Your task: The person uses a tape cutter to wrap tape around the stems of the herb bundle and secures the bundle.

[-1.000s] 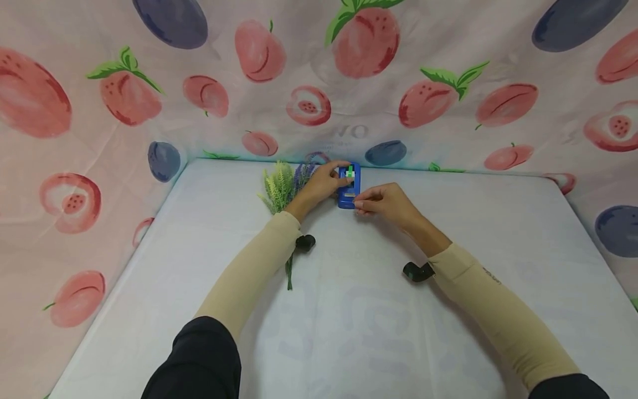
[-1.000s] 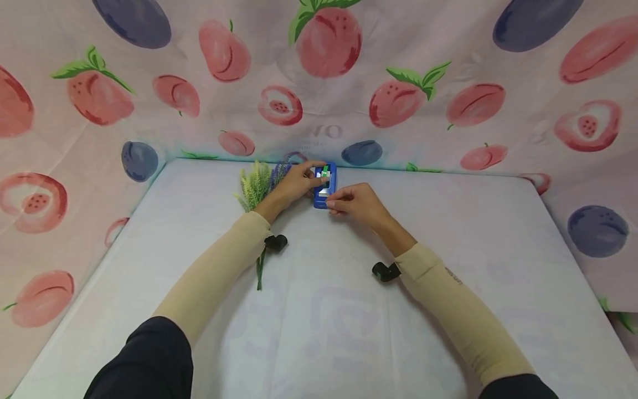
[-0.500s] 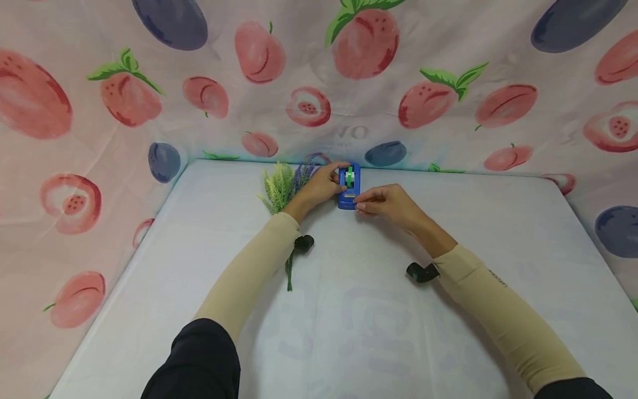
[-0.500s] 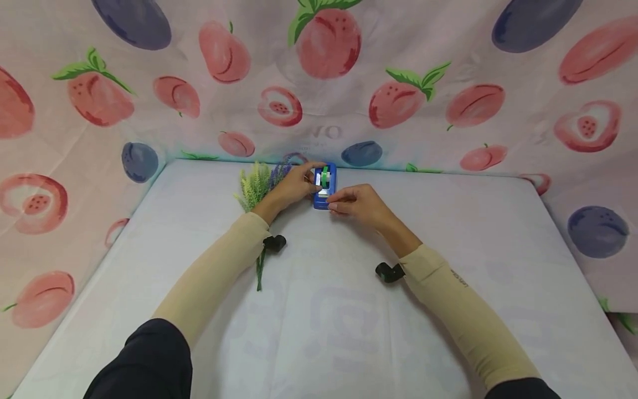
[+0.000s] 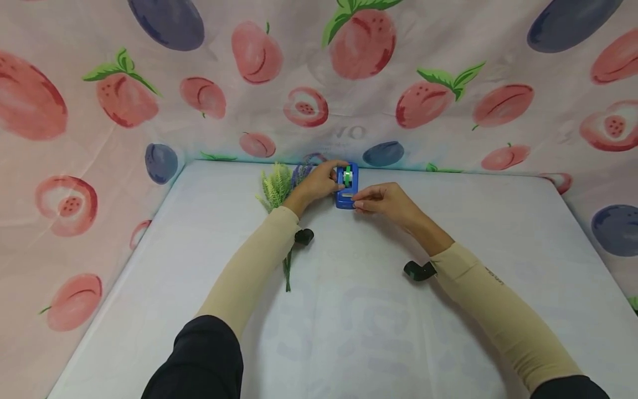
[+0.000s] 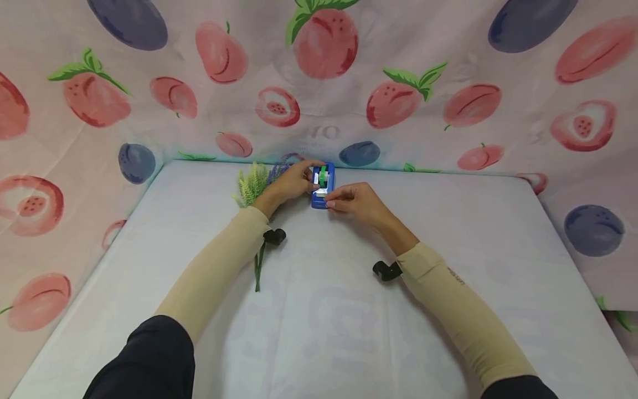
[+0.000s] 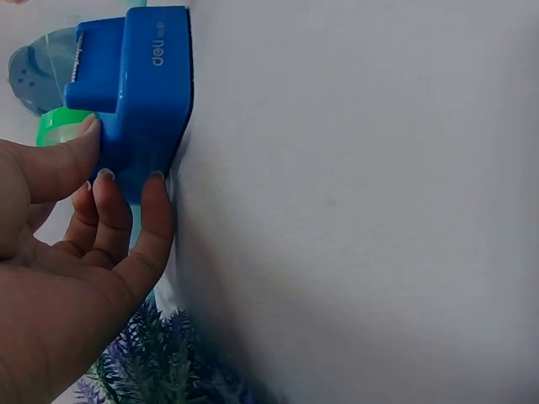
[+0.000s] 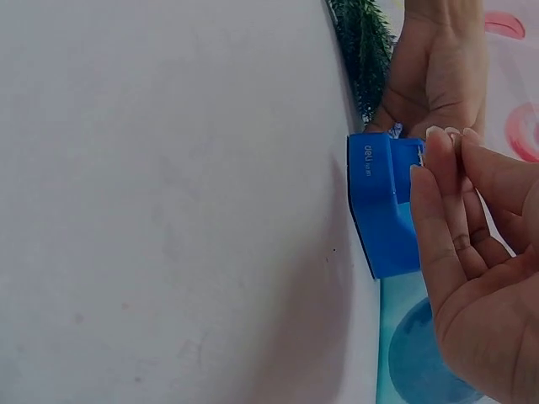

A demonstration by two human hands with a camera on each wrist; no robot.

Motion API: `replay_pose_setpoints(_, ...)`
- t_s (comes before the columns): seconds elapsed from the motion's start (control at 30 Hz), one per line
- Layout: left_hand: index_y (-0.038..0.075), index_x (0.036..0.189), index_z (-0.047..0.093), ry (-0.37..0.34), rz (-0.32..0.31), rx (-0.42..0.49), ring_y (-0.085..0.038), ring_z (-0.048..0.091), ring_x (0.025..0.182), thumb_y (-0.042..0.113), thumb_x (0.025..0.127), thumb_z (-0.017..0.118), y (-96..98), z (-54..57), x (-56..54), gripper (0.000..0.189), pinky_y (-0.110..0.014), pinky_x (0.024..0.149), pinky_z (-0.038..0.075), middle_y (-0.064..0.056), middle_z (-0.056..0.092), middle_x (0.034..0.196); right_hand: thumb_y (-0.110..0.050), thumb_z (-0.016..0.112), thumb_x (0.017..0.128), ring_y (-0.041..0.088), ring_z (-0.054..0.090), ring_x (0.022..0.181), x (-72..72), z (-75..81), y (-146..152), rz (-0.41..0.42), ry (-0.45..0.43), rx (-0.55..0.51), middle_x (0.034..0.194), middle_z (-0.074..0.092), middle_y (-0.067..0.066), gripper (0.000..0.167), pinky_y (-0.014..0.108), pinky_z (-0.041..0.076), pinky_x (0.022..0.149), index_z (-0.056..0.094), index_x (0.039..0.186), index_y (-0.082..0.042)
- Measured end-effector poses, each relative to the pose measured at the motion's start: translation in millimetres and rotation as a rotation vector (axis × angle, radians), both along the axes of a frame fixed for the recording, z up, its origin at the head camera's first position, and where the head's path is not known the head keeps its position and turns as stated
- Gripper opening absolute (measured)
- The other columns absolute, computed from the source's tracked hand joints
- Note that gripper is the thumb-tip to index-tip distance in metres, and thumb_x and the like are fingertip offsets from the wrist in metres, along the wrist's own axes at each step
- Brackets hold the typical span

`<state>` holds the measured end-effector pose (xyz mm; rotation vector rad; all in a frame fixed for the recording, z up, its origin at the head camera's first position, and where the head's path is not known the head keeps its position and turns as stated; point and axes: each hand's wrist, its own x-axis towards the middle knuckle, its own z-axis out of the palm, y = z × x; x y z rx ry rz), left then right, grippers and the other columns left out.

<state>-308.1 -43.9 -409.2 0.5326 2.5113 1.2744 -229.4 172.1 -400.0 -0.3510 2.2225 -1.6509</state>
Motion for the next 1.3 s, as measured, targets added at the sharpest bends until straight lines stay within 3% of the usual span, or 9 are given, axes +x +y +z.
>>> replay_pose_setpoints(0.23,0.017,0.148,0.052,0.011,0.0,-0.007,-0.021,0.045,0.078,0.005,0.096,0.069,-1.2,-0.1,-2.9,0.056,-0.033,0.071,0.037,-0.008,0.051,0.095,-0.01,0.069,0.097,0.016,0.072,0.095,0.6,-1.1,-3.6,-0.009,-0.007,0.002,0.114,0.072,0.022,0.029,0.043,0.056,0.093,0.069,0.12,0.007)
replay_pose_setpoints(0.43,0.018,0.147,0.052,0.002,0.011,0.038,-0.021,0.045,0.076,0.006,0.096,0.07,-0.7,-3.1,-0.4,0.056,-0.034,0.07,0.037,-0.008,0.051,0.094,-0.011,0.069,0.098,0.013,0.072,0.092,2.9,-0.5,-4.5,-0.024,0.001,0.007,0.113,0.073,0.02,0.027,0.044,0.056,0.092,0.071,0.12,0.005)
replay_pose_setpoints(0.87,0.018,0.148,0.051,-0.008,0.018,0.068,-0.021,0.045,0.076,0.005,0.096,0.069,-2.5,-5.0,0.0,0.056,-0.034,0.07,0.037,-0.01,0.051,0.095,-0.007,0.07,0.096,0.014,0.074,0.089,10.2,2.2,-8.7,-0.047,0.001,-0.071,0.112,0.072,0.025,0.03,0.041,0.057,0.09,0.068,0.122,0.01)
replay_pose_setpoints(1.03,0.018,0.148,0.051,-0.01,0.023,0.068,-0.021,0.044,0.076,0.004,0.096,0.069,-2.1,-3.8,1.6,0.056,-0.034,0.07,0.037,-0.01,0.051,0.095,-0.006,0.071,0.095,0.017,0.075,0.087,14.6,3.2,-10.9,-0.061,0.013,-0.106,0.103,0.074,0.022,0.035,0.044,0.056,0.089,0.066,0.127,0.008)
replay_pose_setpoints(1.2,0.018,0.148,0.051,-0.014,0.022,0.069,-0.021,0.043,0.076,0.003,0.096,0.068,-1.4,-3.8,2.3,0.057,-0.034,0.07,0.037,-0.011,0.05,0.095,-0.008,0.072,0.094,0.019,0.076,0.087,17.6,5.3,-13.4,-0.097,-0.029,-0.111,0.094,0.075,0.013,0.051,0.044,0.056,0.089,0.055,0.14,0.004)
replay_pose_setpoints(1.3,0.018,0.148,0.051,-0.011,0.024,0.071,-0.021,0.044,0.076,0.004,0.096,0.069,-1.5,-4.4,1.9,0.057,-0.034,0.07,0.037,-0.011,0.05,0.095,-0.009,0.072,0.095,0.016,0.076,0.084,17.3,6.1,-14.1,-0.141,-0.1,-0.12,0.092,0.076,0.009,0.056,0.041,0.056,0.089,0.049,0.144,0.004)
